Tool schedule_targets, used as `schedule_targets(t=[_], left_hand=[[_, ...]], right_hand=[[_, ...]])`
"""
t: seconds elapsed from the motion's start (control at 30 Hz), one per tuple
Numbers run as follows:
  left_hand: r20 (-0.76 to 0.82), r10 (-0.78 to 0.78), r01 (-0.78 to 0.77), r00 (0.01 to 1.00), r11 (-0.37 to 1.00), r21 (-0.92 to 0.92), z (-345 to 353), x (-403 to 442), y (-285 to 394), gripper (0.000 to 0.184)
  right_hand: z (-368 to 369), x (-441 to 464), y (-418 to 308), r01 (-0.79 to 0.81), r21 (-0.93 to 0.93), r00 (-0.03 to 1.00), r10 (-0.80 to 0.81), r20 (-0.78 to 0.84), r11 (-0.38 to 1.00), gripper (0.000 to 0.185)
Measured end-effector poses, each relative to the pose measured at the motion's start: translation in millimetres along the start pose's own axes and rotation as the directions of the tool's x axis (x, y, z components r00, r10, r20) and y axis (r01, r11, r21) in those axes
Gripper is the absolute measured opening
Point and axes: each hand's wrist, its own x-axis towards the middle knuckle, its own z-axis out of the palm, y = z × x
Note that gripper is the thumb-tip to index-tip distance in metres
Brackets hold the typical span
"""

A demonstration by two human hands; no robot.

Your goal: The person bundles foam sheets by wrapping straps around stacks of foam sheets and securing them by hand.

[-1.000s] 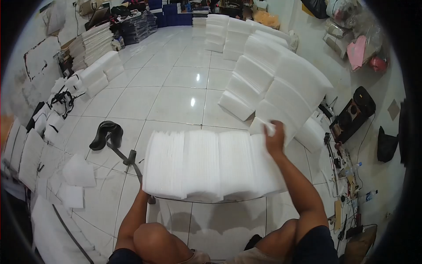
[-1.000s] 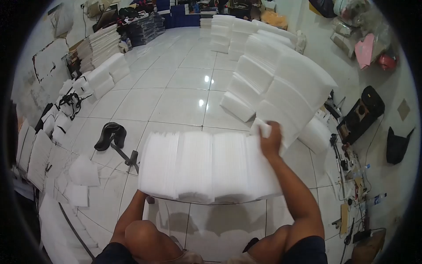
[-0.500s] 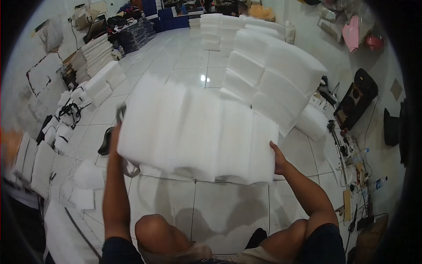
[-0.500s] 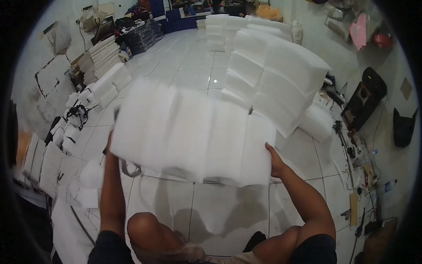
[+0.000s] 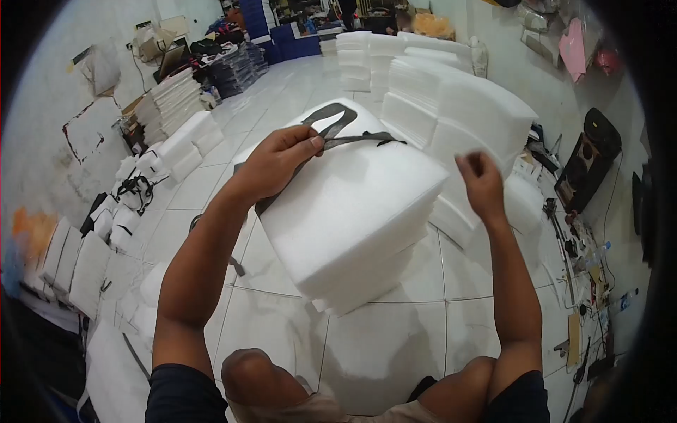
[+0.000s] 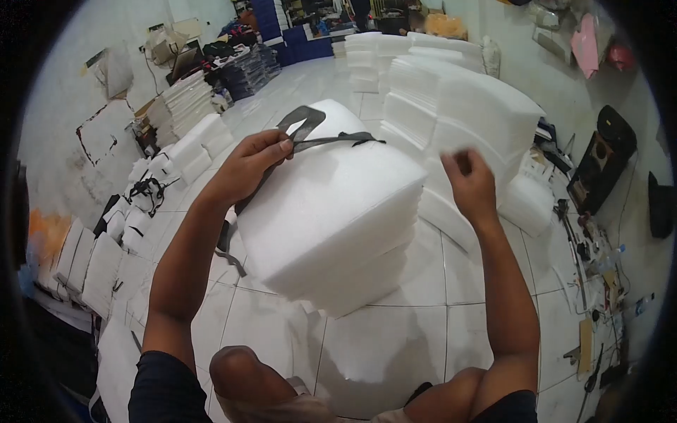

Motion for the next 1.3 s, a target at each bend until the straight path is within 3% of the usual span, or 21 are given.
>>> schedule_targets(t=[0.07, 0.13, 0.17, 0.33, 0.4, 0.5, 0.53, 0.6, 0.67, 0.8, 0.83, 0.87, 0.93, 0.97, 1.0, 1.07, 1.1, 1.13, 1.2, 1.27, 1.3], left_hand=[[-0.001, -0.051, 0.051, 0.999, 0.999, 0.004, 10, 3, 9, 0.027], [0.050, 0.021, -0.023, 0.999, 0.999, 0.041, 14, 12, -2, 0.028], [0.031, 0.010, -0.010, 0.999, 1.000, 0.008, 16, 14, -6, 0.028], [-0.067, -0.001, -0.001, 0.998, 1.000, -0.029, 8, 11, -25, 0.030], [-0.100, -0.027, 0.026, 0.995, 1.000, -0.011, 6, 6, -30, 0.031], [-0.141, 0.175, -0.152, 0.974, 0.976, 0.159, 5, 5, -37, 0.025], [-0.167, 0.160, -0.132, 0.973, 0.977, 0.170, 3, 5, -37, 0.025], [-0.152, 0.228, -0.192, 0.962, 0.956, 0.222, 5, 6, -37, 0.024], [-0.220, 0.269, -0.217, 0.938, 0.948, 0.234, 16, 6, -31, 0.023], [-0.207, 0.122, -0.080, 0.971, 0.977, 0.200, 16, 22, -28, 0.030], [-0.217, 0.085, -0.046, 0.973, 0.983, 0.178, 14, 28, -30, 0.034], [-0.222, 0.083, -0.045, 0.971, 0.984, 0.173, 10, 31, -33, 0.034], [-0.192, 0.010, 0.010, 0.981, 0.994, 0.105, 6, 39, -35, 0.035], [-0.167, 0.014, 0.004, 0.986, 0.995, 0.104, 4, 41, -38, 0.037], [-0.155, 0.022, -0.008, 0.988, 0.996, 0.093, 2, 46, -42, 0.037], [-0.157, 0.047, -0.027, 0.986, 0.991, 0.130, 4, 50, -52, 0.038], [-0.142, -0.031, 0.048, 0.989, 0.992, 0.113, 2, 43, -40, 0.037], [-0.132, -0.027, 0.041, 0.991, 0.994, 0.101, 4, 42, -42, 0.037], [-0.176, 0.001, 0.018, 0.984, 0.994, 0.106, 5, 44, -43, 0.039], [-0.143, -0.023, 0.039, 0.989, 0.993, 0.112, 4, 47, -44, 0.039], [-0.140, -0.043, 0.054, 0.989, 0.995, 0.079, 6, 50, -48, 0.038]], right_hand=[[-1, 1, -71, 0.247, 0.238, 0.968, -0.248, -0.025, 0.939, 0.023], [4, 2, -131, 0.409, 0.246, 0.837, -0.469, 0.282, 0.878, 0.028], [24, 7, -142, 0.469, 0.263, 0.781, -0.535, 0.322, 0.843, 0.030], [100, 31, -139, 0.640, 0.192, 0.598, -0.639, 0.483, 0.744, 0.030], [111, 36, -144, 0.449, 0.134, 0.608, -0.412, 0.679, 0.883, 0.034], [124, 44, -145, 0.441, 0.156, 0.585, -0.415, 0.696, 0.884, 0.029], [129, 47, -145, 0.429, 0.171, 0.603, -0.422, 0.677, 0.887, 0.029], [129, 54, -151, 0.216, 0.054, 0.583, -0.174, 0.794, 0.975, 0.030], [119, 52, -158, 0.279, -0.012, 0.561, -0.153, 0.814, 0.960, 0.030], [112, 68, -168, 0.353, -0.147, 0.492, -0.050, 0.869, 0.924, 0.029], [114, 65, -159, 0.521, -0.106, 0.599, -0.274, 0.753, 0.847, 0.024], [115, 67, -155, 0.525, -0.107, 0.593, -0.274, 0.757, 0.844, 0.024], [111, 70, -147, 0.779, -0.146, 0.541, -0.536, 0.648, 0.610, 0.018], [109, 67, -141, 0.828, -0.188, 0.522, -0.606, 0.601, 0.528, 0.011], [103, 66, -148, 0.824, -0.205, 0.530, -0.593, 0.606, 0.528, 0.011], [86, 63, -174, 0.635, -0.324, 0.673, -0.296, 0.678, 0.702, 0.012], [82, 71, -176, 0.424, -0.211, 0.659, -0.140, 0.739, 0.881, 0.016], [76, 80, -184, 0.400, -0.336, 0.579, 0.049, 0.814, 0.853, 0.023], [77, 83, -153, 0.635, -0.284, 0.616, -0.250, 0.747, 0.718, 0.041], [90, 73, -163, 0.543, -0.233, 0.653, -0.232, 0.721, 0.807, 0.055], [94, 67, -173, 0.460, -0.182, 0.625, -0.171, 0.762, 0.869, 0.053]])
